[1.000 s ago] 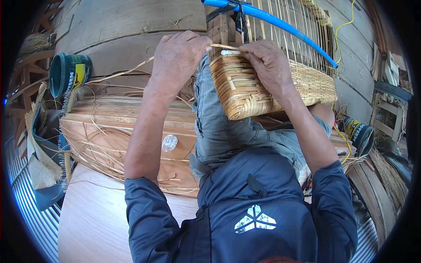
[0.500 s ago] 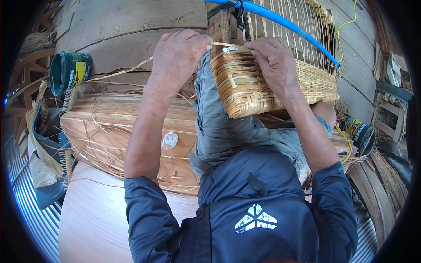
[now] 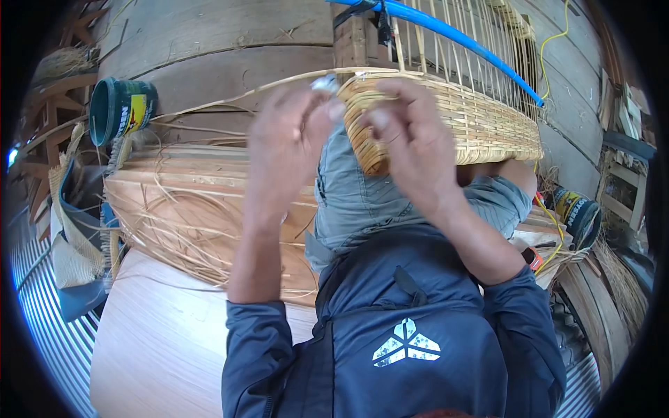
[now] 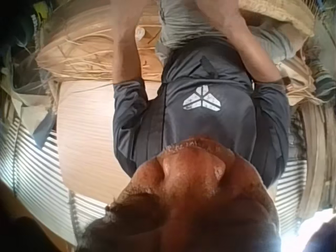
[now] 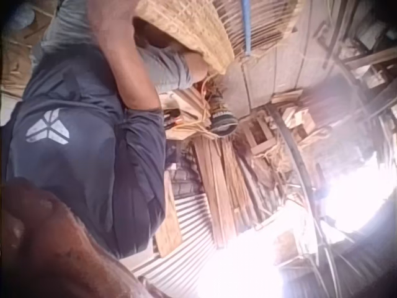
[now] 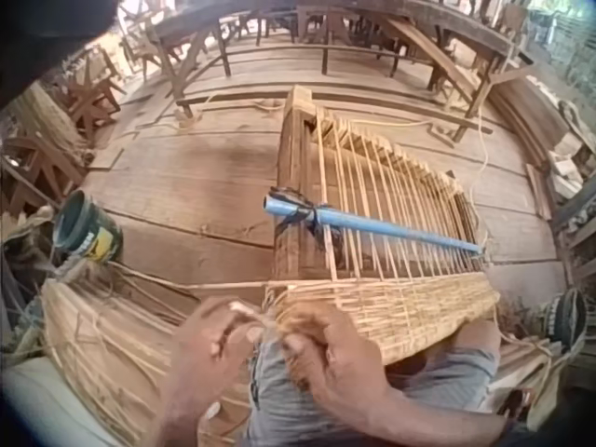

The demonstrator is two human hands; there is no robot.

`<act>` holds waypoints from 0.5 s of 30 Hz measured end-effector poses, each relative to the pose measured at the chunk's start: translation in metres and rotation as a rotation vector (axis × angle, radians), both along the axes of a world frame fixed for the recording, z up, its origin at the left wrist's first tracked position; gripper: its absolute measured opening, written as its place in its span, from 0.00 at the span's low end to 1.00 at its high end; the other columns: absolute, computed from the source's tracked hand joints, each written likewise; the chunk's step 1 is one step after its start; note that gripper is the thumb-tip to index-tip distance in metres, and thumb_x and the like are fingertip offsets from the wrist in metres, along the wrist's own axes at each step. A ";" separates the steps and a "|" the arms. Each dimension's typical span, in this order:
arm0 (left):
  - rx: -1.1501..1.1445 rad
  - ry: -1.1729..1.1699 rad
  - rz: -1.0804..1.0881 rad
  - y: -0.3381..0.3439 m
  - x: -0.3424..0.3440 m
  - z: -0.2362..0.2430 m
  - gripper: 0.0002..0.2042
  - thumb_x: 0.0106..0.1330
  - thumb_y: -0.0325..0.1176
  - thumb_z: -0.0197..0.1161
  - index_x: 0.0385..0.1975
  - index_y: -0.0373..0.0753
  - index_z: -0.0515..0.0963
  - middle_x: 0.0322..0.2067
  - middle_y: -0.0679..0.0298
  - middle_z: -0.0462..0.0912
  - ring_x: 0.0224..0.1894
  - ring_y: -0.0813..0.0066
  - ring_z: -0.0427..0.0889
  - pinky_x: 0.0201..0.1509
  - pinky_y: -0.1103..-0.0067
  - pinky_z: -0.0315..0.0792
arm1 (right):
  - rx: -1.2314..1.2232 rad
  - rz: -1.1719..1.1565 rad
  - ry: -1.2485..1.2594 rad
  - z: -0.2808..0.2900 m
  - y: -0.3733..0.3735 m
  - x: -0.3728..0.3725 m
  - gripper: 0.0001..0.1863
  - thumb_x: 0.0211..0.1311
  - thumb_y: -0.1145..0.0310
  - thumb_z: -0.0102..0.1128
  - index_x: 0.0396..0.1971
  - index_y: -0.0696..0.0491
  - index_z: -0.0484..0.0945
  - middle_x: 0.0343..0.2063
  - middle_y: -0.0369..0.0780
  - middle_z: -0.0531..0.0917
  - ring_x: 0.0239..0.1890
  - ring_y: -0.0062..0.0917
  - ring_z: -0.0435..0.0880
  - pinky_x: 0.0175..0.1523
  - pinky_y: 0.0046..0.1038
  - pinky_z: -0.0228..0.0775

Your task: Weaving bamboo strips into a frame and securing them with glue and a pneumatic staple gun.

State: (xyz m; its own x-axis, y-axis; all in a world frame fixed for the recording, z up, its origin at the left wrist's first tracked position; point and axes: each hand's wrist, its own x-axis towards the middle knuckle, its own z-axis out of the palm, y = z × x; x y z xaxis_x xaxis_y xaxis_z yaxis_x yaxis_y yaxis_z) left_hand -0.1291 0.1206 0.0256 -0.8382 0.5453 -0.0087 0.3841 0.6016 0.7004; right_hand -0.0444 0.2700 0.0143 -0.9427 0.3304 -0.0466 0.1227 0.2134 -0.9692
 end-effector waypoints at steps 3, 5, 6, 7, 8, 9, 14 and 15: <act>0.608 -0.387 0.249 0.004 0.058 -0.005 0.16 0.70 0.39 0.47 0.45 0.33 0.73 0.35 0.65 0.76 0.36 0.79 0.74 0.37 0.79 0.70 | -0.061 0.085 0.279 0.000 -0.036 0.007 0.10 0.59 0.74 0.55 0.41 0.51 0.70 0.30 0.41 0.81 0.30 0.33 0.83 0.33 0.29 0.75; 0.405 -0.320 0.407 -0.002 0.087 -0.007 0.18 0.73 0.38 0.38 0.44 0.31 0.74 0.35 0.65 0.77 0.36 0.81 0.73 0.41 0.80 0.70 | -0.036 0.186 0.212 0.002 -0.045 0.014 0.10 0.58 0.75 0.55 0.41 0.52 0.70 0.29 0.41 0.80 0.31 0.35 0.83 0.33 0.30 0.74; 0.558 -0.437 0.474 -0.015 0.093 -0.019 0.18 0.73 0.38 0.39 0.43 0.31 0.74 0.34 0.64 0.77 0.36 0.81 0.73 0.41 0.81 0.69 | 0.028 0.241 0.211 0.000 -0.047 0.016 0.10 0.58 0.75 0.56 0.40 0.52 0.70 0.29 0.41 0.80 0.31 0.36 0.83 0.33 0.31 0.74; 0.718 -0.552 0.531 -0.026 0.098 -0.029 0.18 0.72 0.37 0.40 0.42 0.31 0.75 0.33 0.64 0.78 0.36 0.82 0.74 0.41 0.82 0.69 | 0.090 0.377 0.133 -0.004 -0.050 0.017 0.14 0.57 0.74 0.57 0.43 0.52 0.69 0.31 0.42 0.80 0.33 0.37 0.82 0.34 0.32 0.74; 0.834 -0.523 0.711 -0.024 0.099 -0.022 0.17 0.71 0.36 0.42 0.38 0.30 0.76 0.30 0.62 0.79 0.32 0.83 0.75 0.36 0.82 0.70 | 0.029 0.455 0.096 -0.002 -0.052 0.019 0.16 0.57 0.73 0.58 0.45 0.52 0.67 0.32 0.43 0.80 0.34 0.38 0.82 0.36 0.33 0.74; 0.708 -0.467 0.748 -0.037 0.100 -0.025 0.16 0.71 0.37 0.44 0.37 0.30 0.76 0.27 0.62 0.79 0.29 0.82 0.75 0.33 0.81 0.70 | -0.034 0.520 0.059 -0.001 -0.051 0.021 0.19 0.57 0.72 0.58 0.48 0.52 0.66 0.34 0.44 0.80 0.35 0.39 0.81 0.37 0.34 0.73; -0.544 -0.332 0.517 -0.153 0.125 -0.052 0.15 0.66 0.41 0.52 0.31 0.34 0.78 0.21 0.51 0.80 0.25 0.54 0.80 0.29 0.65 0.72 | -0.035 0.296 0.056 0.009 0.005 0.038 0.20 0.58 0.72 0.58 0.50 0.55 0.69 0.34 0.39 0.79 0.36 0.22 0.80 0.43 0.23 0.72; -0.544 -0.332 0.488 -0.160 0.127 -0.062 0.15 0.66 0.41 0.52 0.31 0.34 0.78 0.21 0.51 0.80 0.25 0.54 0.80 0.29 0.65 0.72 | -0.081 0.158 0.046 0.005 0.020 0.046 0.18 0.58 0.73 0.58 0.49 0.56 0.70 0.34 0.38 0.80 0.37 0.20 0.79 0.44 0.22 0.72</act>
State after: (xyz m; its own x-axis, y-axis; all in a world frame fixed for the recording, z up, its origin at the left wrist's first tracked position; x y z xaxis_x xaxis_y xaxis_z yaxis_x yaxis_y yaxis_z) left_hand -0.0024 -0.0392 -0.0360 -0.8878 -0.0341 -0.4590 -0.1873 0.9377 0.2926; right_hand 0.0011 0.2901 0.0188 -0.9843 0.1749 -0.0225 0.0488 0.1475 -0.9879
